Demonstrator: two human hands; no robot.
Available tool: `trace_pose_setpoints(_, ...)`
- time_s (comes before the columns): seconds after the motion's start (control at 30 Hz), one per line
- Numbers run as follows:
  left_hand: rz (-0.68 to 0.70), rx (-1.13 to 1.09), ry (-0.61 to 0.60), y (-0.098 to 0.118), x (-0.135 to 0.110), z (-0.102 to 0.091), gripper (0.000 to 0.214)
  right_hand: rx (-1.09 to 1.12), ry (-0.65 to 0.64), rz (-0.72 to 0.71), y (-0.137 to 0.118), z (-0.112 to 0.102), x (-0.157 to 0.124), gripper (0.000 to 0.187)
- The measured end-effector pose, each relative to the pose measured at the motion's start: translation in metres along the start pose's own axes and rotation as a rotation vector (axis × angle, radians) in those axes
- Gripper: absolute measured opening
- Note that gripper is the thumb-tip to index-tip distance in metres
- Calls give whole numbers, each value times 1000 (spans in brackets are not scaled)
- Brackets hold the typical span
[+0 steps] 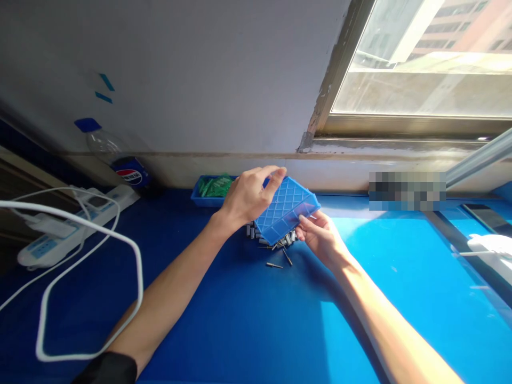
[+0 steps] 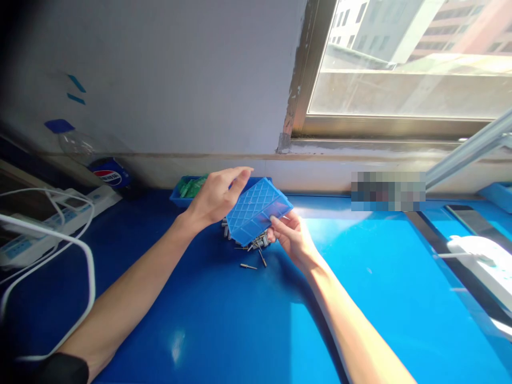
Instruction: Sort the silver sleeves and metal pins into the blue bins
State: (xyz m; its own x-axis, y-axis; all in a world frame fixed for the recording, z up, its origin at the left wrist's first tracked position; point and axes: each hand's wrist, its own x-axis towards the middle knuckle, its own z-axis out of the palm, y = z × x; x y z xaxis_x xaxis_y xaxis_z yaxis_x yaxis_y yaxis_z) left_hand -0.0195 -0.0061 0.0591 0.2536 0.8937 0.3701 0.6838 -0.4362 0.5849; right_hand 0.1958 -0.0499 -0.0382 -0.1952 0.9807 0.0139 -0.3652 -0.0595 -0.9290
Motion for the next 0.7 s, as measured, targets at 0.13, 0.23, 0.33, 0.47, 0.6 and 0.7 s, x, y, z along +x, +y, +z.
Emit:
trace_pose_setpoints(0.13, -138, -86, 43, -28, 1, 0, 55, 85, 40, 44, -4, -6, 2, 36)
trace_pose_setpoints(0.23, -163, -88, -30, -43, 2, -2, 39, 62, 70, 11, -23, -11, 3, 38)
trace_pose_setpoints(0.33, -105, -33, -92, -50, 0, -3, 30, -129, 62, -121, -59, -19, 5, 36)
trace_pose_setpoints(0.47, -50, 63, -255, -52, -3, 8, 33, -633, 63, -298, -103, -39, 5, 35)
trace_pose_setpoints(0.6, -43, 190, -272, -54, -4, 24, 33, -1337, 123, -382, -102, -56, 13, 36)
trace_pose_setpoints(0.7, -35, 212, -249, -57, -2, 29, 32, -1768, 120, -391, -76, -63, 22, 32)
